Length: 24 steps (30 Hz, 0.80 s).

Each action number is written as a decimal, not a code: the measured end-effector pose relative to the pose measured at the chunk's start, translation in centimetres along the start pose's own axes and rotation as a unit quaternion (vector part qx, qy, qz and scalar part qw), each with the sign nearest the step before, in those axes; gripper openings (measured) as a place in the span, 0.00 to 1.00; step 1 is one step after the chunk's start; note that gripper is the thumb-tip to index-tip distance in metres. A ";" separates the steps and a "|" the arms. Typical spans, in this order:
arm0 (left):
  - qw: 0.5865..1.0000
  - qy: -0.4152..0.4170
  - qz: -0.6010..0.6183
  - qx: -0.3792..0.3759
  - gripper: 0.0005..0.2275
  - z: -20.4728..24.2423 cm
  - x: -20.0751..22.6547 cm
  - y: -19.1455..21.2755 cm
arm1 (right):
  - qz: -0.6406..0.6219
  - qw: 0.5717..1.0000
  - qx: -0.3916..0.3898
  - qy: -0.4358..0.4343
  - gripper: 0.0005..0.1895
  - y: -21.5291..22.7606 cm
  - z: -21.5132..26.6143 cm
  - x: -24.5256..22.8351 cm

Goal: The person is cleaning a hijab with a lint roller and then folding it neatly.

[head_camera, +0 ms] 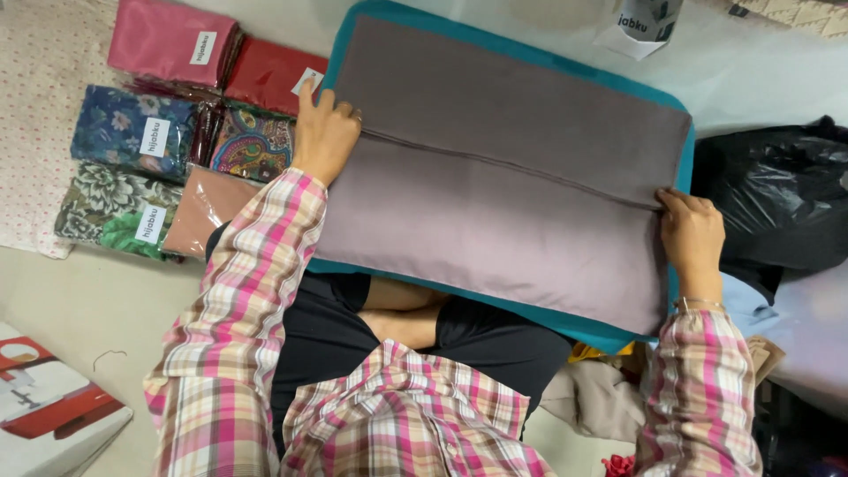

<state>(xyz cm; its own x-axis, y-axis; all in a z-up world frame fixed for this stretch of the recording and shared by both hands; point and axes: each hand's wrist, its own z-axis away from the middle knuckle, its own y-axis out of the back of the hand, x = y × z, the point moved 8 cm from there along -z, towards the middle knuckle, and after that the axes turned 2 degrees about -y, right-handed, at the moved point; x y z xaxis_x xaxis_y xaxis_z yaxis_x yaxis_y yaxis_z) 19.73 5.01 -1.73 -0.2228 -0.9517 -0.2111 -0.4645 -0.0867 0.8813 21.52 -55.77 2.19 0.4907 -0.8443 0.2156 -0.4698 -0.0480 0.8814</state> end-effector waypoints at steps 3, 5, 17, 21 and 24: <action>0.998 -0.004 -0.057 0.018 0.28 1.9 1.4 7.7 | -0.106 0.991 -0.040 -0.068 0.25 1.6 3.1 -0.5; 0.995 -0.066 0.081 -0.012 0.16 3.6 3.4 10.8 | -0.152 0.979 -0.042 -0.129 0.26 1.9 6.2 0.2; 0.982 -0.179 0.010 -0.066 0.14 13.3 5.8 14.3 | -0.414 0.744 -0.303 -0.429 0.41 8.8 12.3 -6.6; 0.979 -0.150 0.094 -0.105 0.19 14.7 3.9 12.3 | -0.397 0.795 -0.278 -0.365 0.39 8.7 12.3 -6.2; 0.966 -0.111 0.196 -0.127 0.19 15.4 2.3 11.0 | -0.306 0.886 -0.183 -0.297 0.36 8.1 12.6 -4.4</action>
<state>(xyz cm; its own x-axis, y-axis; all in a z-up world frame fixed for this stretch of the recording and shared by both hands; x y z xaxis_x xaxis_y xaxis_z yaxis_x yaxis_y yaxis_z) 0.90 6.35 1.00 -0.5298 -0.8421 0.1004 -0.0876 0.1721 0.9812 6.34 -59.16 3.11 0.0470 -0.8567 -0.5137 0.0743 -0.5099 0.8570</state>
